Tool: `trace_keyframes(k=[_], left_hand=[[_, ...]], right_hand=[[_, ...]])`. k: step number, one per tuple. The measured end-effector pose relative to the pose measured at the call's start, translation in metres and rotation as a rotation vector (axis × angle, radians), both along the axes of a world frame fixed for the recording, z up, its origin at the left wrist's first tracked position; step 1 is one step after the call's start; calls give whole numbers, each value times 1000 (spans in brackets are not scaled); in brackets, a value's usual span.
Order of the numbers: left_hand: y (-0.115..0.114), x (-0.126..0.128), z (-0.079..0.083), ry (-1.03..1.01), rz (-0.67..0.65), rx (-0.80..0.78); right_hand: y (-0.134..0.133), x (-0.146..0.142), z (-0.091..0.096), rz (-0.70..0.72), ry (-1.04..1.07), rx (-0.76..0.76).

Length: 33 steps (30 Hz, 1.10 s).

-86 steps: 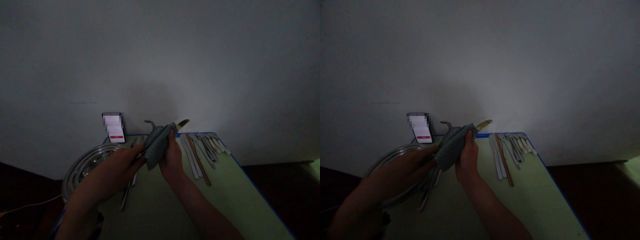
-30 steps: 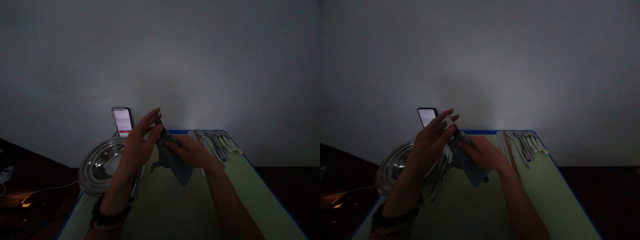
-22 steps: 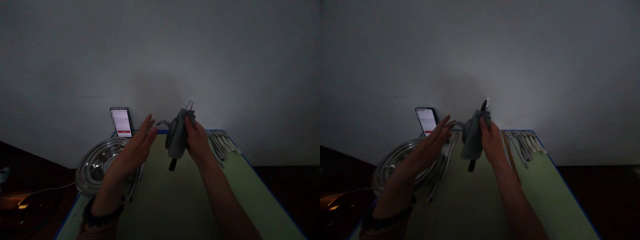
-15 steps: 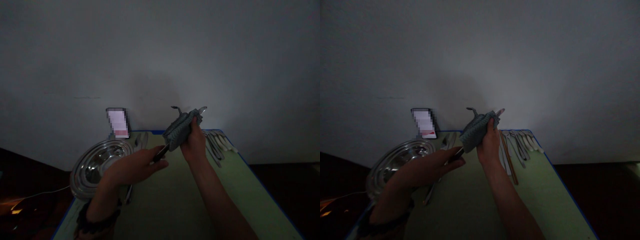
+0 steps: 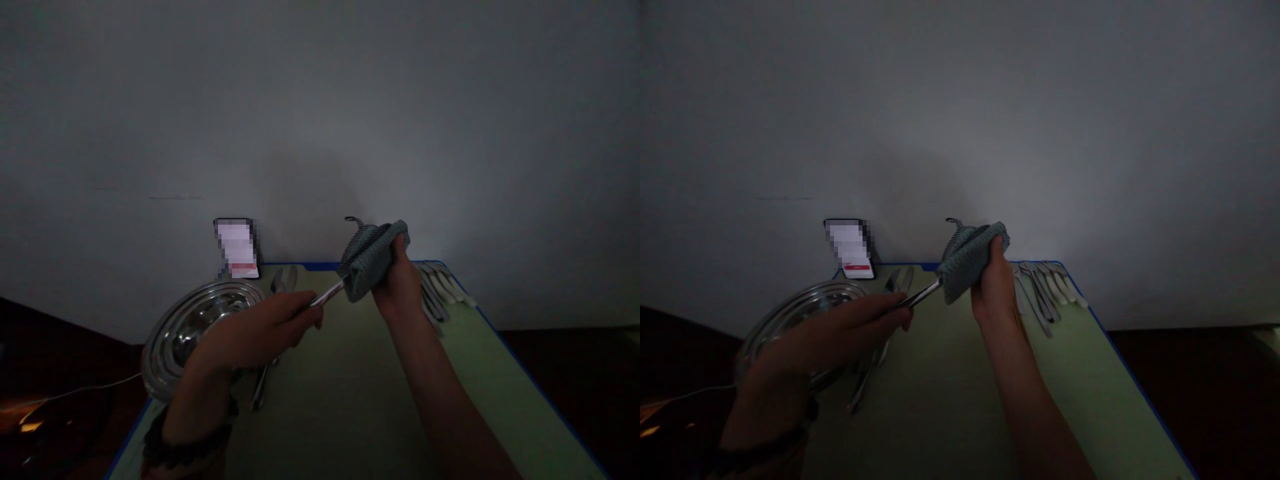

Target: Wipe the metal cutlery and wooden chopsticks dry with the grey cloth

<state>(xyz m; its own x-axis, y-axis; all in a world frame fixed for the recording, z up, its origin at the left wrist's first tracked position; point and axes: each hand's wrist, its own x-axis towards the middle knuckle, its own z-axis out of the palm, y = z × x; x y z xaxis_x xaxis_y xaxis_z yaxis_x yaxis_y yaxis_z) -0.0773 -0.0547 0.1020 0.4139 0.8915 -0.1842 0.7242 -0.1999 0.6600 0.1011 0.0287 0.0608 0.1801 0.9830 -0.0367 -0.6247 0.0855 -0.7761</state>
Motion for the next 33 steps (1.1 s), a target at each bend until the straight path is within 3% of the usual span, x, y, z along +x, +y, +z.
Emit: trace_keyframes(k=[7, 13, 17, 23, 26, 33], left_hand=[[5, 16, 0, -74, 41, 22], [-2, 1, -3, -5, 67, -58], [-1, -1, -1, 70, 24, -17], [3, 10, -2, 105, 13, 89], [5, 15, -7, 135, 41, 137], [4, 14, -7, 164, 60, 212]], right_hand=[[-10, -14, -4, 143, -180, 1], [5, 8, -2, -1, 44, 6], [7, 14, -2, 10, 124, -9], [-4, -8, -11, -19, -106, 51], [-13, -24, -15, 27, -232, -12], [-23, -43, -21, 211, -206, -134]])
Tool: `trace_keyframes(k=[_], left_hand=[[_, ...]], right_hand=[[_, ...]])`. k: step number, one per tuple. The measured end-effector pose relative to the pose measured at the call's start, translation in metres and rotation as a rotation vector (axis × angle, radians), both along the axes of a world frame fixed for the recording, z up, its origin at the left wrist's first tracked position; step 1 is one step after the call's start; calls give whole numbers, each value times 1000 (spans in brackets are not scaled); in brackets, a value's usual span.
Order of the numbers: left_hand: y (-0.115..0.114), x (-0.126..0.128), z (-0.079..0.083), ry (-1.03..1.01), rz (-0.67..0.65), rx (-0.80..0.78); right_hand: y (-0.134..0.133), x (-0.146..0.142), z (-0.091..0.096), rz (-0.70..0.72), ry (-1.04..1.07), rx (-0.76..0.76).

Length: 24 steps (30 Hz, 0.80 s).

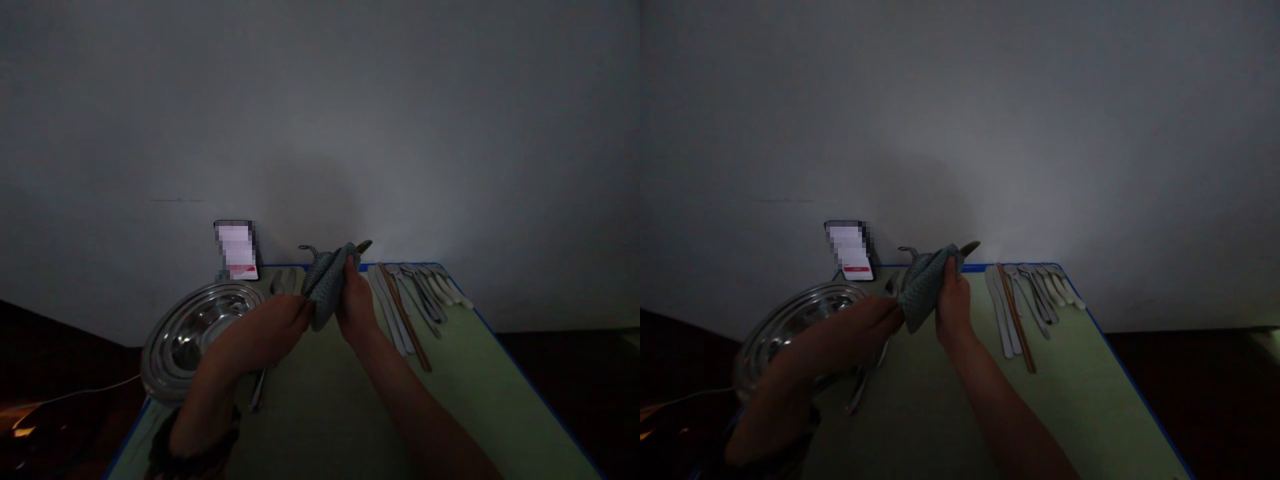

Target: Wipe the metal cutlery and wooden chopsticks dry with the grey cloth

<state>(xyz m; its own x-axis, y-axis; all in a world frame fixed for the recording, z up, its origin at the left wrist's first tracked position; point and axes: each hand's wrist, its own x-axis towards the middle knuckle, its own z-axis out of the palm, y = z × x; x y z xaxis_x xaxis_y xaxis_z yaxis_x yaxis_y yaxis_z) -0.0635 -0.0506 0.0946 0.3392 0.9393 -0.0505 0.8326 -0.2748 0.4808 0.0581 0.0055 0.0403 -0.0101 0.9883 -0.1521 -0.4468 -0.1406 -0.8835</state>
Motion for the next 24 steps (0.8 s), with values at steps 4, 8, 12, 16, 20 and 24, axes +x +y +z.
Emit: trace_keyframes(k=[4, 8, 12, 16, 20, 24], left_hand=[[-7, -6, 7, 2, 26, -44], [-12, -11, 10, 15, 5, -135], [-11, -8, 7, 27, 5, -164], [-10, 0, 6, 48, 3, -180], [-8, 0, 5, 80, 18, -156], [-6, -3, 4, 84, 10, -143]], right_hand=[[13, 15, 0, -96, 137, 78], [32, 41, -2, -240, 228, 154], [36, 49, -4, -207, 158, 235], [24, 36, -4, -240, 346, 36], [9, 17, -5, -126, 417, -3], [0, 5, -7, -65, 422, -54]])
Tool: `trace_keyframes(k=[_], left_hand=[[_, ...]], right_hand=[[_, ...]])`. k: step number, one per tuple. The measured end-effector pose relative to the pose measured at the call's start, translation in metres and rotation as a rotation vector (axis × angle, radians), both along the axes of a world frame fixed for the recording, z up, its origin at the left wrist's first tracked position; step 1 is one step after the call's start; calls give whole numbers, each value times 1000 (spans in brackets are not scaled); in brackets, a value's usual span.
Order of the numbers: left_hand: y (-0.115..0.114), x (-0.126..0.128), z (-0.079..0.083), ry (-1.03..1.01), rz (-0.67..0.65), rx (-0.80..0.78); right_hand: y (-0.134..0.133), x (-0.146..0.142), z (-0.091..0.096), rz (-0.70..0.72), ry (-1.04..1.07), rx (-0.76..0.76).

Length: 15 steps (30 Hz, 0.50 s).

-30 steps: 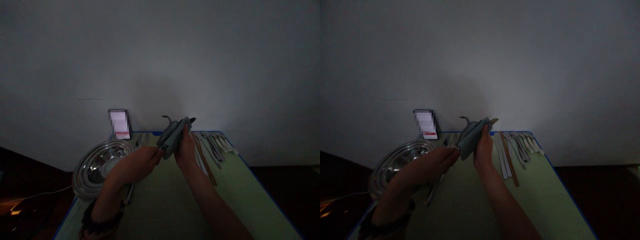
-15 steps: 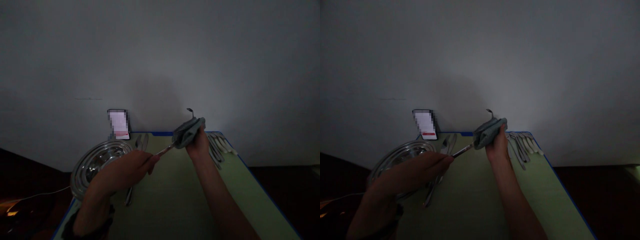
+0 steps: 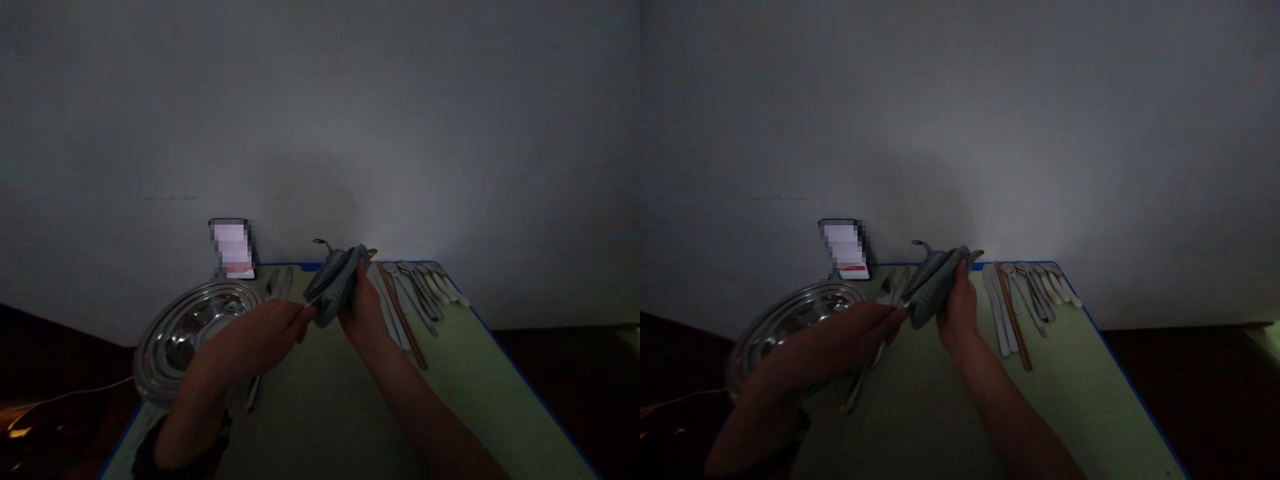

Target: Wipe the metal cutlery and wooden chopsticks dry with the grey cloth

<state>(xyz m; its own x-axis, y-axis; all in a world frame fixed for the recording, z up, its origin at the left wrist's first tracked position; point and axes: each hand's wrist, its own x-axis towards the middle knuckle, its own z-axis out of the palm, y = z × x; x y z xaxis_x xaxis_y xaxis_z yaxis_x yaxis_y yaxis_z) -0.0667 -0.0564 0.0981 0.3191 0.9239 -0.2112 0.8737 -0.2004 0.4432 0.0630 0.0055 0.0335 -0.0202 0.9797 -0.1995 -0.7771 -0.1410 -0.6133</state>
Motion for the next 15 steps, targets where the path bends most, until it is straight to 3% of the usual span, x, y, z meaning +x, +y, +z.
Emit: trace_keyframes(k=[6, 15], left_hand=[[-4, -2, 7, -4, 25, 35], [-11, -12, 10, -49, -49, 71]], right_hand=[[9, 15, 9, -41, 36, 27], [21, 53, 23, -71, 174, 96]])
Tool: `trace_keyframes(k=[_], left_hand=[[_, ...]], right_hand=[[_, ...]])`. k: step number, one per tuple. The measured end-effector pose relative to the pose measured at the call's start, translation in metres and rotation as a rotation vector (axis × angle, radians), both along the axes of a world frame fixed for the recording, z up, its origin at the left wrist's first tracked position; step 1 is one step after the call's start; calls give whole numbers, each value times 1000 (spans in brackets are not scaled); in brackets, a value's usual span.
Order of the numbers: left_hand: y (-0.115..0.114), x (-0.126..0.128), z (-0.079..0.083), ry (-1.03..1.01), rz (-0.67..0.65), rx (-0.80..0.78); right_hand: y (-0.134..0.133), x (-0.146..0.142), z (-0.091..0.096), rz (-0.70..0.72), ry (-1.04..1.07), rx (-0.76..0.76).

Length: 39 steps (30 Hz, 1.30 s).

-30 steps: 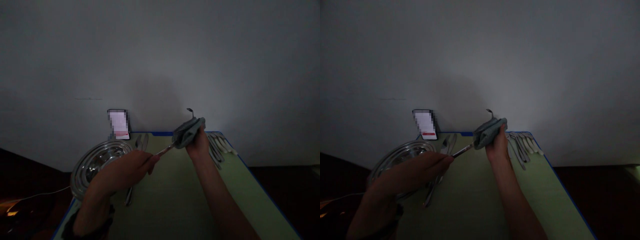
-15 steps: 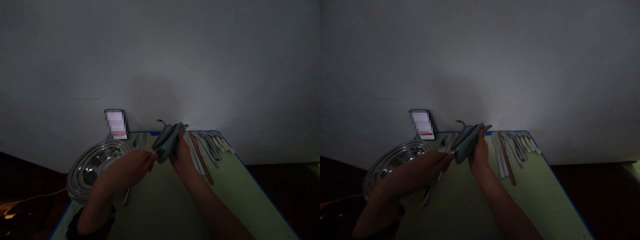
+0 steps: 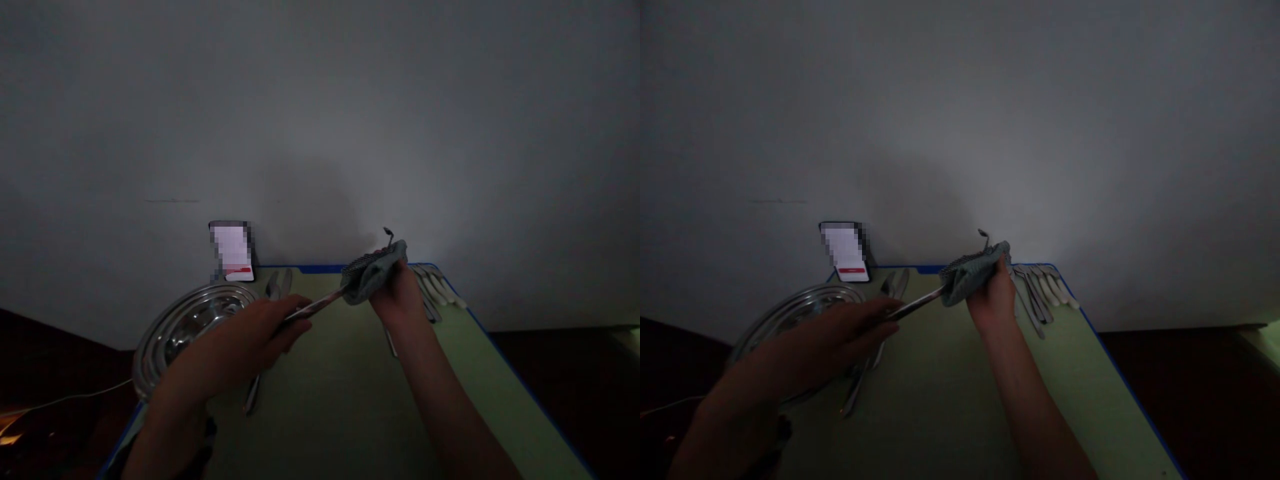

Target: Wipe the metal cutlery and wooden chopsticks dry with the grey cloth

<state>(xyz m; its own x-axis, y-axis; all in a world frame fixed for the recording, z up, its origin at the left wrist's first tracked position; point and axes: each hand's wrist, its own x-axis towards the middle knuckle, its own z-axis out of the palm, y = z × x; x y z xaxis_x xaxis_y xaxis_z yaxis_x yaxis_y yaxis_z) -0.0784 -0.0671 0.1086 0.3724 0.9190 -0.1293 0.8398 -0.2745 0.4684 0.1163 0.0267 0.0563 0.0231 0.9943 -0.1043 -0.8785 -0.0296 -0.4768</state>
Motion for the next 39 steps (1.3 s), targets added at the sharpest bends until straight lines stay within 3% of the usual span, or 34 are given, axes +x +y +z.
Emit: trace_keyframes(k=[8, 12, 15, 17, 19, 24, 31, 39], left_hand=[[-16, 9, 2, -25, 5, 74], [-18, 13, 1, 106, 158, 145], [-12, 11, -4, 248, 248, 131], [-8, 7, -7, 282, 236, 124], [-6, 4, -8, 295, 217, 129], [-5, -3, -7, 249, 197, 62], [-9, -8, 2, 184, 204, 31], [-8, -1, -2, 224, 217, 59]], right_hand=[[-1, -10, 24, 58, 47, -170], [-7, -28, 36, 91, 84, -101], [-17, -37, 36, 285, 119, 18], [-22, -38, 33, 464, 124, 20], [-25, -37, 31, 553, 115, -23], [-24, -37, 25, 500, 74, -21], [-14, -30, 12, 531, 15, -23], [-15, -25, 20, 479, 151, -102]])
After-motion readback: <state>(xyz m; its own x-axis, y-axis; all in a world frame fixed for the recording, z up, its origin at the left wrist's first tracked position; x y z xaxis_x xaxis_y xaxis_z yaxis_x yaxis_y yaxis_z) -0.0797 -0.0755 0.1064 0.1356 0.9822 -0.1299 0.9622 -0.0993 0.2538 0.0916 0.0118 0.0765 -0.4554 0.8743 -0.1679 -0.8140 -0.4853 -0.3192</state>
